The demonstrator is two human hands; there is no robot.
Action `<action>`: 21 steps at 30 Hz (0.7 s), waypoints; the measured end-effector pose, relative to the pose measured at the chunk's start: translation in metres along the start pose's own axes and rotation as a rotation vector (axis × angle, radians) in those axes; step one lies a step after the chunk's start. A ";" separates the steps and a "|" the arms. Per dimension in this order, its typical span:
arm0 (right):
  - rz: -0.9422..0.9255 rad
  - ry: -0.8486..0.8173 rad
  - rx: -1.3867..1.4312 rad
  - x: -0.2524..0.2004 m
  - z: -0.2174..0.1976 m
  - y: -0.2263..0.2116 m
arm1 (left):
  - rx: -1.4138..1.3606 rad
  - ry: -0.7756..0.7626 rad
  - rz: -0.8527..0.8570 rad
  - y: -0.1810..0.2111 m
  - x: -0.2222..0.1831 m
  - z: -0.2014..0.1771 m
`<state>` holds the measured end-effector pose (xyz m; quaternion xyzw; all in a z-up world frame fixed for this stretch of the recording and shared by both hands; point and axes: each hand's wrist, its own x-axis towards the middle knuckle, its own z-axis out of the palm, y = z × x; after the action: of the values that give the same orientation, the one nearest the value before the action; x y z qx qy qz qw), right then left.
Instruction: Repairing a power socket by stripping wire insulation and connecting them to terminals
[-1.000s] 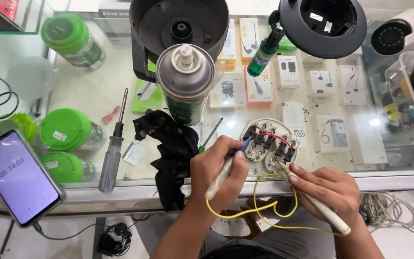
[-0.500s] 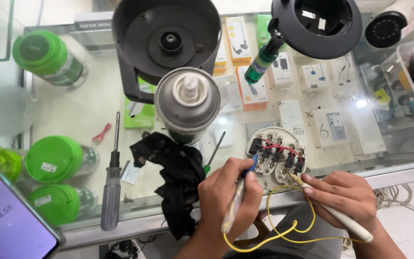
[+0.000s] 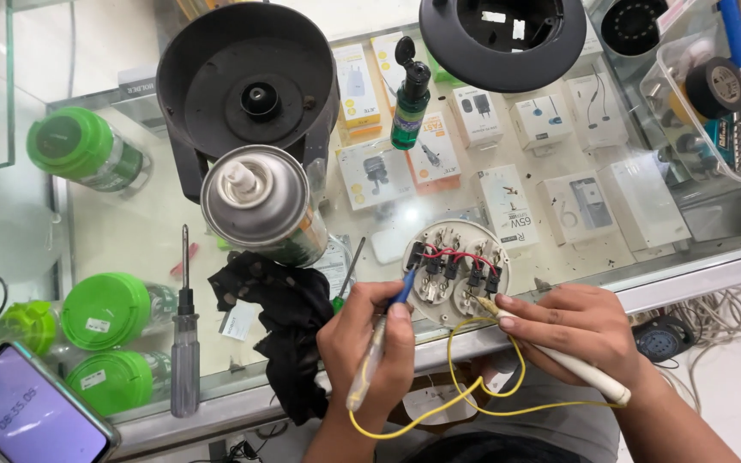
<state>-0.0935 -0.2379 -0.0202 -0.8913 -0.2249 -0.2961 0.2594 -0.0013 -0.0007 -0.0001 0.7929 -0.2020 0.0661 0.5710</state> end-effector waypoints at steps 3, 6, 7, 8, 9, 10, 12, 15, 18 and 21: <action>0.001 0.002 -0.006 0.002 -0.002 -0.002 | -0.020 0.018 -0.050 0.001 -0.001 0.004; 0.016 -0.008 0.000 0.005 -0.006 -0.003 | -0.014 0.037 -0.059 0.002 -0.001 0.007; 0.015 -0.003 0.008 0.004 -0.006 -0.002 | -0.005 0.039 -0.059 0.001 -0.001 0.008; 0.014 -0.004 0.009 0.004 -0.006 -0.002 | -0.044 0.059 -0.070 0.001 -0.002 0.010; 0.014 -0.005 0.010 0.003 -0.007 -0.001 | -0.084 0.079 -0.081 0.000 -0.002 0.011; 0.014 -0.001 0.018 0.002 -0.007 0.000 | -0.075 0.080 -0.081 0.000 -0.003 0.012; -0.003 0.017 0.006 0.000 -0.006 0.002 | 0.008 0.072 -0.008 0.001 -0.005 0.012; 0.005 0.040 -0.016 0.003 -0.008 0.000 | 0.176 0.036 0.003 0.008 -0.017 0.013; 0.008 0.022 -0.005 0.000 -0.011 0.002 | 0.269 0.051 0.049 0.005 -0.030 0.018; 0.010 0.001 0.004 -0.006 -0.012 0.005 | 0.301 0.086 0.111 0.003 -0.034 0.022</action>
<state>-0.0996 -0.2498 -0.0175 -0.8917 -0.2209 -0.2948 0.2630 -0.0362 -0.0136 -0.0167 0.8536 -0.2085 0.1608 0.4494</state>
